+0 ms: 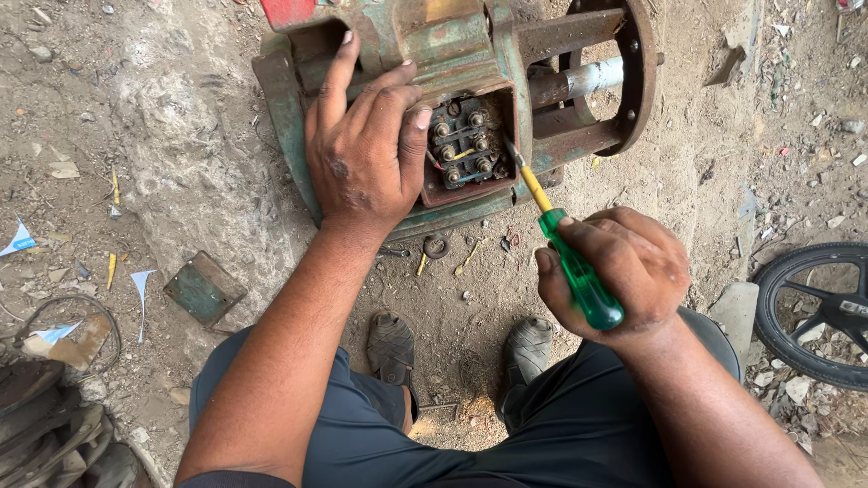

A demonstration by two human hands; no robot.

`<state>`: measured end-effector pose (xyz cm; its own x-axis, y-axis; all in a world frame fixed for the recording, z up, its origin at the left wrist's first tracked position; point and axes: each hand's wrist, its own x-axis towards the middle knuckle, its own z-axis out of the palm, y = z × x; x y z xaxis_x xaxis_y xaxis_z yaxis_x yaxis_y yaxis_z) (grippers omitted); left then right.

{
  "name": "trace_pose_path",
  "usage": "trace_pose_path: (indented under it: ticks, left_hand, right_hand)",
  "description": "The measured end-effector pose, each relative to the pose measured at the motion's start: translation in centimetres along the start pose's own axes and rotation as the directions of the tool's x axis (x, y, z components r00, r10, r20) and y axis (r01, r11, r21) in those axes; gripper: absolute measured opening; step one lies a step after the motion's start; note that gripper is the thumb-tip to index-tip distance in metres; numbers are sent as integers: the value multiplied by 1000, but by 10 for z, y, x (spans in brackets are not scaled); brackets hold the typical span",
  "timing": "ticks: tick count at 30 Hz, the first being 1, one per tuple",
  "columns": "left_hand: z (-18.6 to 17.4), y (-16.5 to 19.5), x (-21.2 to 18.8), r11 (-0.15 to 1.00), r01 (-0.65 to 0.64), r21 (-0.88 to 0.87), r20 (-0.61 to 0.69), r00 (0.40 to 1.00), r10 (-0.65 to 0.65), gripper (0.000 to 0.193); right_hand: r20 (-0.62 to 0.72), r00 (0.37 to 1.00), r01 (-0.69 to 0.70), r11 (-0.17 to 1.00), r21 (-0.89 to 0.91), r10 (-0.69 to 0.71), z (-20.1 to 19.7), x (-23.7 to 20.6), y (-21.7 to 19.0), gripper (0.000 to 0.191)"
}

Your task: The person sits on the ground next to an electric motor and uses a screwdriver to work on the wiring inside the motor's terminal box, tightening or adjusting the terminal connections. They briefly stand up to retrieve the screwdriver from a workbench and then resume working on the terminal box.

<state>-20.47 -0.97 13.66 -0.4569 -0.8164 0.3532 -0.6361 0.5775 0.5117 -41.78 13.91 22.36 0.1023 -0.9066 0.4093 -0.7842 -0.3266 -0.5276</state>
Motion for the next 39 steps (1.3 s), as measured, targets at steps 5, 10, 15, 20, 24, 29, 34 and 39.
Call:
trace_pose_path:
  ticks: [5,10,15,20,24,29,34,39]
  left_hand:
    - [1,-1,-1,1000,-1,5,-14,1000,1,38]
    - [3,-2,-1,1000,4,-9,-28,1000,-4,36]
    - [2,-3,-2,1000,-5,-10,-32,999,4,36]
    - [3,-4,-2,1000,1,-4,-22,1000,-1,38]
    - [5,-5,-2,1000,-13,11,-40,999,14,40]
    - [6,-6,-3,1000,2,-11,-28,1000,-2,40]
    - [7,-6,-3,1000,0,-20,-44,999,0,39]
    - [6,-6,-2,1000,-1,-15,-50,999,0,41]
  right_hand:
    - [55,998,26,999,-39,-24,-1,3,-4,24]
    - [84,996,44,997,-64,-39,-6,6,-12,20]
    - [85,995,56,990,-128,-46,-1,7,-16,21]
    - [114,992,76,988,-136,-61,-2,3,-20,20]
    - [112,994,31,987,-160,-13,3,3,-22,21]
    - [77,996,52,984,-171,-39,8,4,-27,20]
    - [76,996,-36,984,-173,49,11,2,-31,19]
    - [10,999,-45,986,-161,48,12,-3,-34,18]
